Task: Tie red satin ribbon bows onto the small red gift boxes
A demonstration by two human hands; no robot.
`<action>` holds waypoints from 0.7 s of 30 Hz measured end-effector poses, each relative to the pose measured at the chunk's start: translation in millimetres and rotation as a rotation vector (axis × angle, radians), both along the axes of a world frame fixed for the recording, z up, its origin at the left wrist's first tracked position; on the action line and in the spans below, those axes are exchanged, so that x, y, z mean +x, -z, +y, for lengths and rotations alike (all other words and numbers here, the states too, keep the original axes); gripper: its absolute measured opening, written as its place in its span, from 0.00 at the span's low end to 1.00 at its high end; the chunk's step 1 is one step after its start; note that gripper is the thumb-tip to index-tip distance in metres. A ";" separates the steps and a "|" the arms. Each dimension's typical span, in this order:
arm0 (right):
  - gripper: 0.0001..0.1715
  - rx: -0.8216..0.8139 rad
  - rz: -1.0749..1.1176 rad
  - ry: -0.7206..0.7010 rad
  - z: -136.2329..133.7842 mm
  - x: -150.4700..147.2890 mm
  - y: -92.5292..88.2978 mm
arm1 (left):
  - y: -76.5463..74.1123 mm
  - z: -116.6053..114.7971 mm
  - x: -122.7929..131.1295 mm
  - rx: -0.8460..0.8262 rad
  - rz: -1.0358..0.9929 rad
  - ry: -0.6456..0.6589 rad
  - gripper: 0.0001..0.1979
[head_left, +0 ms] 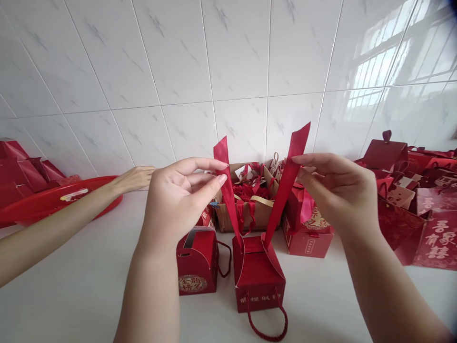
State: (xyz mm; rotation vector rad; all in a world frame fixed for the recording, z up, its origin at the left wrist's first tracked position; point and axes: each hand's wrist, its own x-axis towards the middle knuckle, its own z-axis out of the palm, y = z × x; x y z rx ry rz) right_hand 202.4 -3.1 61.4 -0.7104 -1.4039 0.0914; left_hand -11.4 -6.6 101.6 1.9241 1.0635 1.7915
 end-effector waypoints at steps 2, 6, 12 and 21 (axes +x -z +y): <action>0.14 0.040 -0.019 0.056 1.3 -0.9 1.6 | 0.2 -0.6 0.9 -0.008 -0.007 0.011 0.07; 0.17 0.009 -0.014 0.040 -1.1 -5.1 3.2 | 2.2 -0.7 2.3 -0.029 -0.008 0.036 0.06; 0.12 -0.063 0.059 -0.090 -5.2 -12.6 -0.1 | 6.8 2.4 5.3 0.066 0.039 0.151 0.06; 0.14 -0.096 0.091 -0.295 -2.4 -7.2 0.2 | 7.0 0.6 8.3 0.078 0.114 0.194 0.08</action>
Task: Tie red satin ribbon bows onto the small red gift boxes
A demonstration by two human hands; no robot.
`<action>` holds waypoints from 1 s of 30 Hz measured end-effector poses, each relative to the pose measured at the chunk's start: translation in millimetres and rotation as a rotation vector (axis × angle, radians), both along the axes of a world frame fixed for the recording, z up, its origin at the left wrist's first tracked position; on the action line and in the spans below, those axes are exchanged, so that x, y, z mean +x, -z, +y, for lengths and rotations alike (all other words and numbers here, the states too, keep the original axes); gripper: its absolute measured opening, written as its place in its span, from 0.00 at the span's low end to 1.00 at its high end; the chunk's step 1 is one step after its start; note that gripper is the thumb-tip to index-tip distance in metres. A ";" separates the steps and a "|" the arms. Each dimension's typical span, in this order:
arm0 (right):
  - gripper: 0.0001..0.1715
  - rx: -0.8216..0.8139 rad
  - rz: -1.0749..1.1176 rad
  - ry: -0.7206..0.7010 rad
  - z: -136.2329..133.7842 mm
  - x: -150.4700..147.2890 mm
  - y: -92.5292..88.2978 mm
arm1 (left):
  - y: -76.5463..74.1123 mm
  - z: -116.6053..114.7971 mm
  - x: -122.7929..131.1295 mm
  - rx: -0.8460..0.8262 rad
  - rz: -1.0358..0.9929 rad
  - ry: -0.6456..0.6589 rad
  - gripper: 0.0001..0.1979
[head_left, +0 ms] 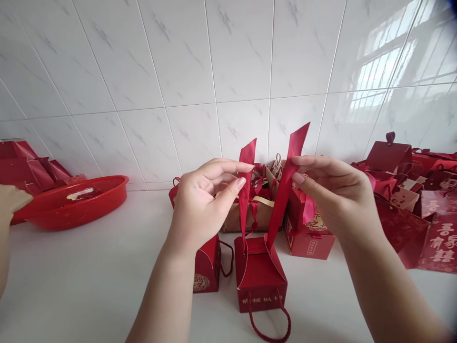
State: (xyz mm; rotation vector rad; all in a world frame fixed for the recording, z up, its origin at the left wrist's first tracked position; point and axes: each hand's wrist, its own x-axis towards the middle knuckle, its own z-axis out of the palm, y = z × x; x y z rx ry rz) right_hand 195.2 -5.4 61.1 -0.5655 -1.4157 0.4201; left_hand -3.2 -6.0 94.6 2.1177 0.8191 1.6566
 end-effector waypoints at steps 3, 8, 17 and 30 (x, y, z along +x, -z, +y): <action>0.13 -0.006 -0.012 0.008 -1.0 -0.5 -0.1 | 0.6 0.1 -2.1 -0.008 0.004 -0.029 0.08; 0.13 -0.002 -0.047 0.007 -1.0 -0.6 0.9 | 0.0 0.2 -4.6 0.007 -0.026 -0.054 0.07; 0.13 0.051 -0.086 0.044 3.3 2.3 5.4 | -2.5 -2.9 -1.9 0.005 -0.134 -0.104 0.07; 0.11 0.043 -0.077 0.072 2.6 0.0 5.0 | -2.8 -4.5 0.3 0.033 -0.167 -0.124 0.04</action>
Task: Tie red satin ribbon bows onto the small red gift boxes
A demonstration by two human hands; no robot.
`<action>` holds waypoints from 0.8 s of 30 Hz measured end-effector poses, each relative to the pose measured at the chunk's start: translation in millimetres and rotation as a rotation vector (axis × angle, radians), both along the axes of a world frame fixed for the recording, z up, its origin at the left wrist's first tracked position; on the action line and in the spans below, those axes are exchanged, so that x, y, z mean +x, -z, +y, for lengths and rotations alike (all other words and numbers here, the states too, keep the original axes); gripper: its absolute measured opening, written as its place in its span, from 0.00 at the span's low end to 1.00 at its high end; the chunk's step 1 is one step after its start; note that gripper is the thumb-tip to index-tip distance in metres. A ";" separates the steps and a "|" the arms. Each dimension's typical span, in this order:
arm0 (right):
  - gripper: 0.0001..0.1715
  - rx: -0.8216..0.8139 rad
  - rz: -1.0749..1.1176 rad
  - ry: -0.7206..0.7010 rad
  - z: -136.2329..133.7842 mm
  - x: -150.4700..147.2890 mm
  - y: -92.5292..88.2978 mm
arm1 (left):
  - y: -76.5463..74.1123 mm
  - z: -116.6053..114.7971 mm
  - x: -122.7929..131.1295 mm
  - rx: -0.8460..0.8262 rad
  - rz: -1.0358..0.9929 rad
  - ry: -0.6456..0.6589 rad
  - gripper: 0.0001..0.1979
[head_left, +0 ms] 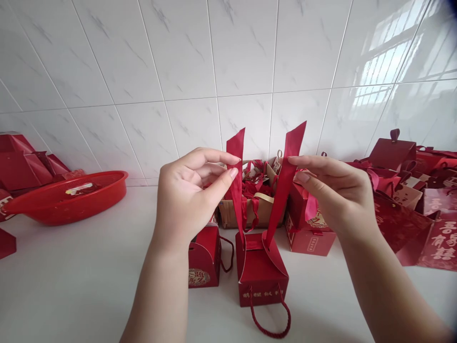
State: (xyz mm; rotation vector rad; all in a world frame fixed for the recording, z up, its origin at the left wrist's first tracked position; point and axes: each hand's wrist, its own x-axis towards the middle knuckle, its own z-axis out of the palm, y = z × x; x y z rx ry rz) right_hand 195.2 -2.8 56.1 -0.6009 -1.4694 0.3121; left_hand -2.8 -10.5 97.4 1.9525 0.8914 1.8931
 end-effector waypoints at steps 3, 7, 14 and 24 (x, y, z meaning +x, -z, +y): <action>0.12 -0.010 0.007 -0.006 -1.0 -1.2 0.1 | 0.6 -0.1 0.1 0.009 -0.015 -0.006 0.05; 0.14 -0.007 0.034 -0.034 -2.0 -1.6 -0.8 | 0.3 1.5 -1.0 0.048 -0.002 0.006 0.05; 0.15 0.031 0.080 -0.058 -0.4 -1.2 -3.2 | 0.4 5.3 -1.3 0.056 0.050 0.010 0.06; 0.14 -0.009 0.093 0.018 -1.0 4.1 -4.8 | 1.0 7.1 3.9 0.091 0.064 -0.004 0.05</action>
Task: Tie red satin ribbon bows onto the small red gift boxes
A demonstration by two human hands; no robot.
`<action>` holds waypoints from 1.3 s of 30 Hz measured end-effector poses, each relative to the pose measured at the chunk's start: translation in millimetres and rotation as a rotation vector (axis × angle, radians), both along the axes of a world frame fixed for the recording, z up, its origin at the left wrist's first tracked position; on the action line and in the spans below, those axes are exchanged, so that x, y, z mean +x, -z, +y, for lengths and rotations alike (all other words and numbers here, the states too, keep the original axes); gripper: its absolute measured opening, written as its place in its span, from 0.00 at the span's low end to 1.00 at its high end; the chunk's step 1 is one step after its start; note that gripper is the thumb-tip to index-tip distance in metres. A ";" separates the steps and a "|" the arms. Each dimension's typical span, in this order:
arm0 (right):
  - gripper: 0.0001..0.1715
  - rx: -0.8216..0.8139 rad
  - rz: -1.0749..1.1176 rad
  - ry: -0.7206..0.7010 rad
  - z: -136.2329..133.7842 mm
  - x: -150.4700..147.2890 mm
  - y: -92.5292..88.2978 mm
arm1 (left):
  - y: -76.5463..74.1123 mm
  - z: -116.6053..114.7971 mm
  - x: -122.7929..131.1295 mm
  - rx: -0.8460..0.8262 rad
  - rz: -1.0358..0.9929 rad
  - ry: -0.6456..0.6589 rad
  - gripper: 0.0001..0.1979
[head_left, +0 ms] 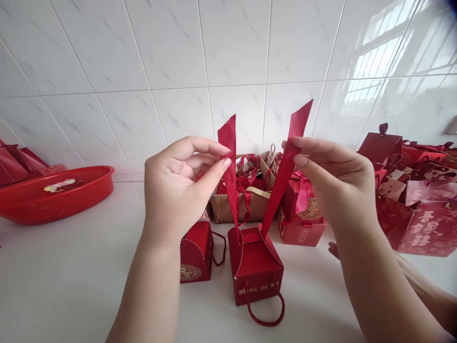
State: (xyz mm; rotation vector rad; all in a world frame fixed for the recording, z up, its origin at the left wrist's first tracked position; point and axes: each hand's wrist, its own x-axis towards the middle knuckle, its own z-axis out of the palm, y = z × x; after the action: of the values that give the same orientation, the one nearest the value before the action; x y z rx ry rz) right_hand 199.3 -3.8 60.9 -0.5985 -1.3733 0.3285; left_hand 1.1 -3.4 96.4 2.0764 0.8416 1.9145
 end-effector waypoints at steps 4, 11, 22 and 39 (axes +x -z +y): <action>0.13 0.007 0.022 0.017 -0.1 -1.5 -0.5 | 0.5 0.6 -0.4 -0.015 -0.016 0.010 0.05; 0.12 0.026 0.020 0.034 -2.5 -4.6 -0.9 | 1.8 -1.0 3.7 -0.070 -0.099 0.040 0.04; 0.12 0.087 0.018 0.033 -3.6 -4.5 -1.9 | 1.5 3.0 -3.3 -0.081 -0.080 0.031 0.16; 0.16 0.070 0.002 0.027 -4.7 -4.1 -6.1 | -1.2 0.0 -4.7 -0.113 -0.115 0.125 0.12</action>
State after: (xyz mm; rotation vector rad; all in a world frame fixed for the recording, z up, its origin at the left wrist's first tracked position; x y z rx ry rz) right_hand 195.1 -8.6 67.1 -0.5579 -1.3686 0.2577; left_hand -3.6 -3.4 97.6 1.8874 0.7567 1.8562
